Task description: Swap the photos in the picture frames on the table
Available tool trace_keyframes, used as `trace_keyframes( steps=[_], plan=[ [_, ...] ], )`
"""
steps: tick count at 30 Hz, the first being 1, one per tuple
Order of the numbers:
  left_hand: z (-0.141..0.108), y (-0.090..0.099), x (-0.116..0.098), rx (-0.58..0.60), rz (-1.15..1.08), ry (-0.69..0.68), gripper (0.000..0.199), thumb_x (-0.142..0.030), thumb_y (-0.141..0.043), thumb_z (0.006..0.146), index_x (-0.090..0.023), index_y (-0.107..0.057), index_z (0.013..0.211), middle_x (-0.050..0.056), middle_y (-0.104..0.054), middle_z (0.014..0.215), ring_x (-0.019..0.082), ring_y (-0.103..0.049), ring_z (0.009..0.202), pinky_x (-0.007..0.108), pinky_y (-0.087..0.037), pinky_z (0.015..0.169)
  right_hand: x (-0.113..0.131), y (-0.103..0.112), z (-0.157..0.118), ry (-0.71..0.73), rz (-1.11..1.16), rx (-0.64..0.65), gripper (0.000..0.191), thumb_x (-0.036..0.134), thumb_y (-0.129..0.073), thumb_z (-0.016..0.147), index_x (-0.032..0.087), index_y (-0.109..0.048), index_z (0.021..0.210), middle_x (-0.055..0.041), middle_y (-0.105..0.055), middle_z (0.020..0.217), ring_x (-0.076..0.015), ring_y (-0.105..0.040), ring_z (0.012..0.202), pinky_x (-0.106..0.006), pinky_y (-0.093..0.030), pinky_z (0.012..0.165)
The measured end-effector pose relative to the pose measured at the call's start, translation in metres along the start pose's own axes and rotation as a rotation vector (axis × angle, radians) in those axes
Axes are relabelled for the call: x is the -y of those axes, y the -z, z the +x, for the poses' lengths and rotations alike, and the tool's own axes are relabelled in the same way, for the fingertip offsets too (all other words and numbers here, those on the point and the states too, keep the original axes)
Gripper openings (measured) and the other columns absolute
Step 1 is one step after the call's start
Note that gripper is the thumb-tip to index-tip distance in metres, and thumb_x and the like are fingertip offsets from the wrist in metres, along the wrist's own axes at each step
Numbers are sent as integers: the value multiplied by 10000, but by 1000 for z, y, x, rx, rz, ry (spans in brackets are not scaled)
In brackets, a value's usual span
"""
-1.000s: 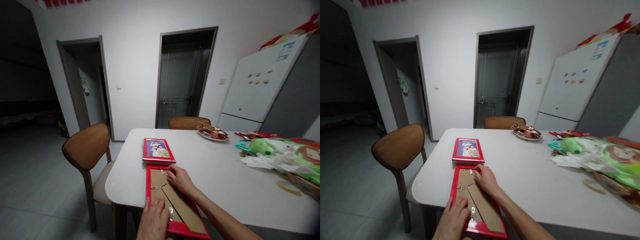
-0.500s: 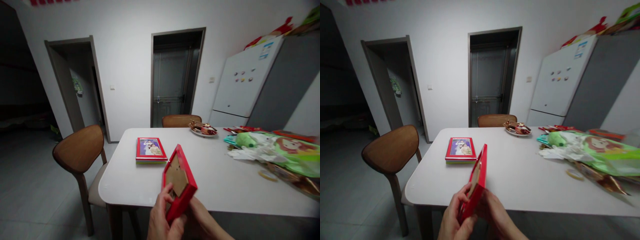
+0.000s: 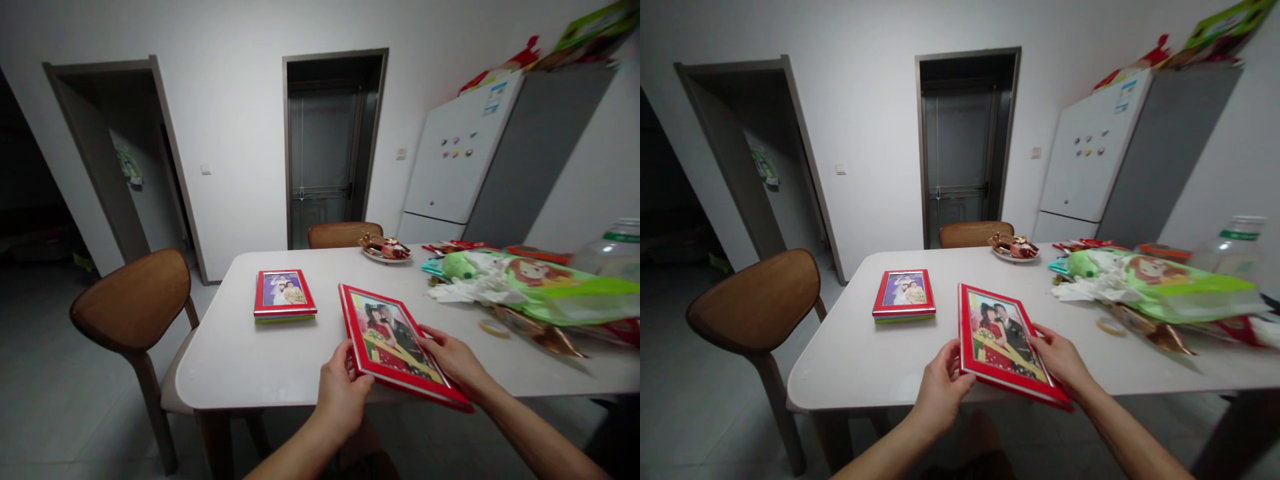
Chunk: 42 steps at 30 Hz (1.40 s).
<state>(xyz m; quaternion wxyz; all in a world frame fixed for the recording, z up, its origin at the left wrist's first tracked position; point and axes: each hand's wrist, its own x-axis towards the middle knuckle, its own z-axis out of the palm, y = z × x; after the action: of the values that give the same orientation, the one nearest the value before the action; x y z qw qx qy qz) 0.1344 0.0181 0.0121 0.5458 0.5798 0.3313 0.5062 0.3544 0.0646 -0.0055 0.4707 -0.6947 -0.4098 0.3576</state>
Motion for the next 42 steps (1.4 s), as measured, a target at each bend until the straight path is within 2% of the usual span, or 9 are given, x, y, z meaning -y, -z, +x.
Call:
trace_keyframes(
  steps=[5,13,16,19,24,27,30,35,42],
  plan=[
    [9,-6,25,15,731,98,428,-128,-535,700,-213,-432,1107,22,-573,1095,163,-532,975,254,-418,827,-15,13,48,151,-512,9,452,304,-480,693,118,-542,1100,-77,-683,781,-205,-626,700,-254,-438,587],
    [19,-6,22,4,917,146,311,-140,-570,641,-154,-554,952,103,-605,949,273,-503,951,404,-338,862,-13,6,59,298,-919,-31,403,302,-425,727,141,-569,1068,-85,-661,912,-219,-600,827,-258,-418,657],
    [17,1,26,0,858,129,332,-107,-583,613,-171,-570,939,84,-612,956,262,-494,975,382,-320,888,-6,0,55,346,-986,-37,393,286,-425,725,123,-577,1048,-114,-652,926,-241,-593,828,-289,-416,682],
    [19,24,33,-83,747,140,465,-107,-593,626,-154,-498,1079,102,-555,1096,241,-460,1043,340,-311,914,10,-25,43,535,-1008,-98,374,279,-396,746,107,-586,1019,-137,-625,977,-245,-568,883,-317,-395,764],
    [36,82,43,-321,492,235,406,-120,-554,720,-116,-450,1113,134,-525,1122,207,-476,1040,315,-339,901,49,-115,10,909,-881,90,337,230,-424,754,119,-553,1045,-118,-580,1061,-186,-510,980,-281,-354,857],
    [43,108,43,-425,317,289,298,-207,-523,788,-138,-470,1073,91,-524,1086,197,-511,970,366,-408,830,69,-169,0,995,-868,154,326,224,-507,708,162,-557,1023,-100,-546,1110,-195,-474,1014,-292,-351,855],
    [44,124,41,-488,135,317,280,-299,-480,822,-162,-472,1066,59,-509,1077,186,-533,900,394,-456,750,79,-202,-1,1025,-866,176,302,196,-548,668,162,-572,967,-114,-538,1105,-235,-455,1027,-337,-353,829],
    [44,137,37,-591,-162,283,233,-283,-481,821,-144,-501,1008,46,-557,967,152,-562,803,335,-472,694,74,-211,-16,1066,-878,251,168,161,-517,693,157,-586,846,-83,-607,911,-196,-513,909,-317,-355,799],
    [24,130,18,-707,-350,-29,238,-298,-547,722,-150,-547,909,24,-631,795,157,-595,763,266,-446,715,68,-197,-67,1046,-536,387,319,282,-563,680,156,-564,974,-109,-560,1072,-215,-482,1023,-358,-354,874]
  ],
)
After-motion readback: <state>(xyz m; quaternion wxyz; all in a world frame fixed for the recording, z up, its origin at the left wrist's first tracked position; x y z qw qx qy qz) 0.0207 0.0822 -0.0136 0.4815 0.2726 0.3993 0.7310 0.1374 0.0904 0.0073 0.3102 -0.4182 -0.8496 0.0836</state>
